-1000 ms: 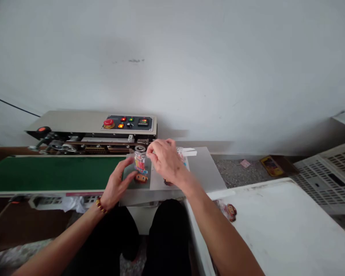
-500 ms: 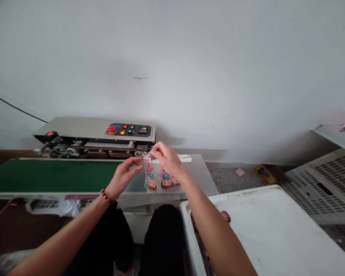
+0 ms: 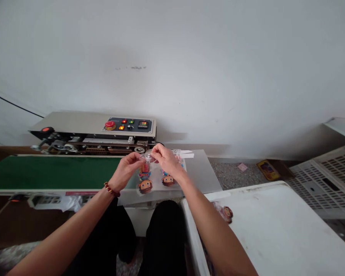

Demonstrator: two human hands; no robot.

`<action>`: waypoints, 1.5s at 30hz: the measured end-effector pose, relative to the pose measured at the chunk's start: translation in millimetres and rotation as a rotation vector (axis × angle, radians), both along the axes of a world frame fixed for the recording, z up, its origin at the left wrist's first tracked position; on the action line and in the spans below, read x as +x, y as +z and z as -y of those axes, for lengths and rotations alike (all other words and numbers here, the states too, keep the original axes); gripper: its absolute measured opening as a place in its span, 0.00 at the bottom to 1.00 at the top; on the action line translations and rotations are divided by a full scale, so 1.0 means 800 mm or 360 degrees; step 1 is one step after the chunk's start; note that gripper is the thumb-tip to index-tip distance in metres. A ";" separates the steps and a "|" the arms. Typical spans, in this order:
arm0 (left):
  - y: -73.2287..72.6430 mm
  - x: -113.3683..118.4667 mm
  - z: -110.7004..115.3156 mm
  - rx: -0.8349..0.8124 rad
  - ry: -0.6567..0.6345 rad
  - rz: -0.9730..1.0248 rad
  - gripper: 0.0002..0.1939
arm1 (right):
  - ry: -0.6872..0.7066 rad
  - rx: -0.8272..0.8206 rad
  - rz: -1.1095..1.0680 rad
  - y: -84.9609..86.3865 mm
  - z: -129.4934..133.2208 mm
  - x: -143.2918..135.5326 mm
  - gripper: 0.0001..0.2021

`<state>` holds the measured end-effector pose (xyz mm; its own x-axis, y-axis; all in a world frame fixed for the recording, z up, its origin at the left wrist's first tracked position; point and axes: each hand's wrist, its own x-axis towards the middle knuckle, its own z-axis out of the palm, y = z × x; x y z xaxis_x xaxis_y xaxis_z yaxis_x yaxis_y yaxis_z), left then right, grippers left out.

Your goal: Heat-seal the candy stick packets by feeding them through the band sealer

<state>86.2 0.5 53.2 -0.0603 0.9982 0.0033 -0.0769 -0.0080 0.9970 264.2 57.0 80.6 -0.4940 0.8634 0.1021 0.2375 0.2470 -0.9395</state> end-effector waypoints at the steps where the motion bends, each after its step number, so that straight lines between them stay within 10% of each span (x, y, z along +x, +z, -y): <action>1: -0.001 -0.002 -0.001 -0.0017 0.0000 -0.0029 0.15 | -0.0006 0.0003 0.0024 -0.001 0.001 -0.001 0.07; 15: -0.007 -0.006 -0.017 0.0031 -0.0142 -0.0516 0.11 | -0.0093 0.0230 0.0360 -0.006 0.008 -0.004 0.05; 22: -0.011 -0.011 -0.026 0.0138 -0.0246 -0.0784 0.15 | -0.0056 -0.0151 0.0217 -0.016 -0.001 -0.008 0.06; 31: -0.048 -0.015 -0.014 0.0383 0.0337 -0.1407 0.13 | -0.0229 0.0524 0.1284 -0.026 -0.028 -0.028 0.09; 37: -0.065 0.002 0.008 0.0643 -0.0164 -0.1928 0.20 | -0.0216 0.0840 0.1582 -0.031 -0.038 -0.037 0.10; 45: -0.079 -0.029 0.004 0.0638 -0.0105 -0.2070 0.20 | -0.0367 0.1031 0.1455 -0.039 -0.002 0.045 0.12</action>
<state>62.6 -3.0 -9.7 0.2562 0.9162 0.3081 0.8965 -0.3444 0.2786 299.9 58.4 49.4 -0.4489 0.8593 0.2452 0.8691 0.4837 -0.1037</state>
